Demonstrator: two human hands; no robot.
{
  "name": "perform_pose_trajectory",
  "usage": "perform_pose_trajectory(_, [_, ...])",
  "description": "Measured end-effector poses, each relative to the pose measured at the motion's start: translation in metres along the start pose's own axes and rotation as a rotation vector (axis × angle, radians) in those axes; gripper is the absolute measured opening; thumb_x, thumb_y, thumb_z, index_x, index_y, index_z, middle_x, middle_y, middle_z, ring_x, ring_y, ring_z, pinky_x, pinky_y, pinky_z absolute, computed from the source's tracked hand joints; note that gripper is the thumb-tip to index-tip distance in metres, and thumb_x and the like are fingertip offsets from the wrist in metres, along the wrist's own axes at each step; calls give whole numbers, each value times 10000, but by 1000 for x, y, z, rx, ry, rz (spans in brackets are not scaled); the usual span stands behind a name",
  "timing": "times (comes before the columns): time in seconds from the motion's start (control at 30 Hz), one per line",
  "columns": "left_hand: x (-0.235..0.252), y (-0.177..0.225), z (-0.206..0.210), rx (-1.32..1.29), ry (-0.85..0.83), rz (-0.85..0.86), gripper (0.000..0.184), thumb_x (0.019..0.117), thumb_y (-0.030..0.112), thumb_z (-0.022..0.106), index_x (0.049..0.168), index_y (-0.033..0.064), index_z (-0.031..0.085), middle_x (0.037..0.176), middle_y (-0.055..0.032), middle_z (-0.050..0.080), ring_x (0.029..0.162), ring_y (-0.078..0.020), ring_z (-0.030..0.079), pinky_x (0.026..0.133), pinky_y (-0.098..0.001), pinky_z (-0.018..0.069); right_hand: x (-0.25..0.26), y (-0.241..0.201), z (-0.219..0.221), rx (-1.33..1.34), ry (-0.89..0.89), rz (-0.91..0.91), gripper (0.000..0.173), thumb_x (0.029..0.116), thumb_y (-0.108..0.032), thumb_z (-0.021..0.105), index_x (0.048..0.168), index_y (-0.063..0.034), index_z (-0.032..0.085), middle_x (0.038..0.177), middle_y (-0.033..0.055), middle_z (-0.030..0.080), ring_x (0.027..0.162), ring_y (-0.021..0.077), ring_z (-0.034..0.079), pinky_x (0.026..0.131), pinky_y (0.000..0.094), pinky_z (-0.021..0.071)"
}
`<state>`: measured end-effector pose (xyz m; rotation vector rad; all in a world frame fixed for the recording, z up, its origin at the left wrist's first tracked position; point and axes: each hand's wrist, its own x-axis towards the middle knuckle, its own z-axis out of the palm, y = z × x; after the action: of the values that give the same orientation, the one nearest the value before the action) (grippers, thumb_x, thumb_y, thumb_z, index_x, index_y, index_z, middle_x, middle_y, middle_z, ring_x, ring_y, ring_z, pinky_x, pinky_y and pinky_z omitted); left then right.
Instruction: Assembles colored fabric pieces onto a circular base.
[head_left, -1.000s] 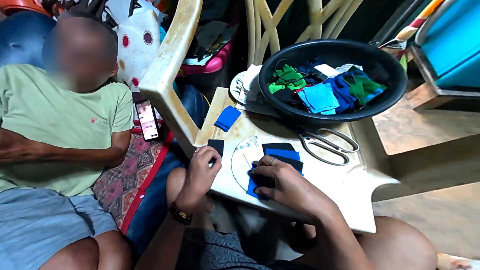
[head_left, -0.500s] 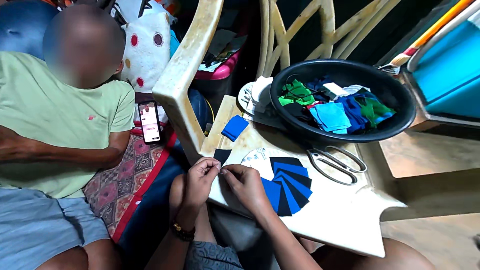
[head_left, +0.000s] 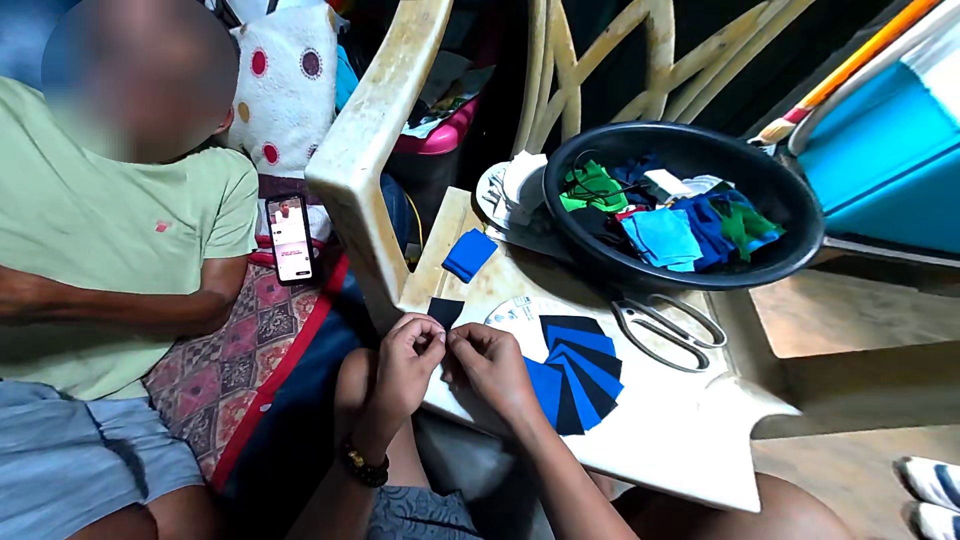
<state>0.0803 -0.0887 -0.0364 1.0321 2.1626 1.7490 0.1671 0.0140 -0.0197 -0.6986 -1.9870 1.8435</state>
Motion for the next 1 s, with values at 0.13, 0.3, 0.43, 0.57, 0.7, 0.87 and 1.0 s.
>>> perform_pose_trajectory(0.13, [1,3,-2,26,-23,-10,130,922,17,577,880,-53,678,984,-89,658,842,13,571,739,-112,456,1,1,-1,15,-17,-3,182,1006,-31,515,893,-3,655,635,-32,626,496,6,592,500,171,526])
perform_pose_trajectory(0.3, [2,1,-5,23,-38,6,129,923,24,588,883,-49,686,969,-83,663,830,20,571,733,-106,456,0,3,-1,13,-29,-19,181,1007,-31,507,893,-14,647,639,-41,619,501,4,586,501,165,517])
perform_pose_trajectory(0.43, [3,3,-9,26,-55,5,83,879,10,657,889,-49,715,996,-114,701,883,-15,637,790,-135,514,0,4,-1,8,-32,-32,185,1013,-36,507,902,-10,652,638,-43,619,505,4,589,504,167,520])
perform_pose_trajectory(0.57, [4,5,-11,47,-59,17,103,885,4,640,852,-44,725,977,-108,713,887,-2,637,781,-126,506,0,3,-1,-3,-29,-23,184,1018,-40,511,893,-12,643,641,-39,617,498,5,584,500,167,517])
perform_pose_trajectory(0.7, [5,6,-10,60,-68,20,113,888,-3,629,847,-51,722,975,-119,716,888,-17,640,786,-137,506,1,4,-3,-48,-38,-41,190,1005,-53,503,892,-3,647,668,-27,621,524,12,594,526,183,527])
perform_pose_trajectory(0.87, [7,8,-11,89,-74,-27,133,913,7,595,894,-59,709,987,-118,693,838,-10,600,749,-138,480,0,3,-2,-56,-31,-34,178,985,-40,496,884,-11,640,663,-33,620,521,6,589,522,177,521])
perform_pose_trajectory(1.0, [10,11,-15,35,-59,-154,163,970,36,537,990,-57,670,927,-65,624,786,-7,547,723,-156,454,-1,3,-2,-49,-23,-34,172,972,-42,497,861,-29,627,647,-42,618,510,5,587,508,174,516])
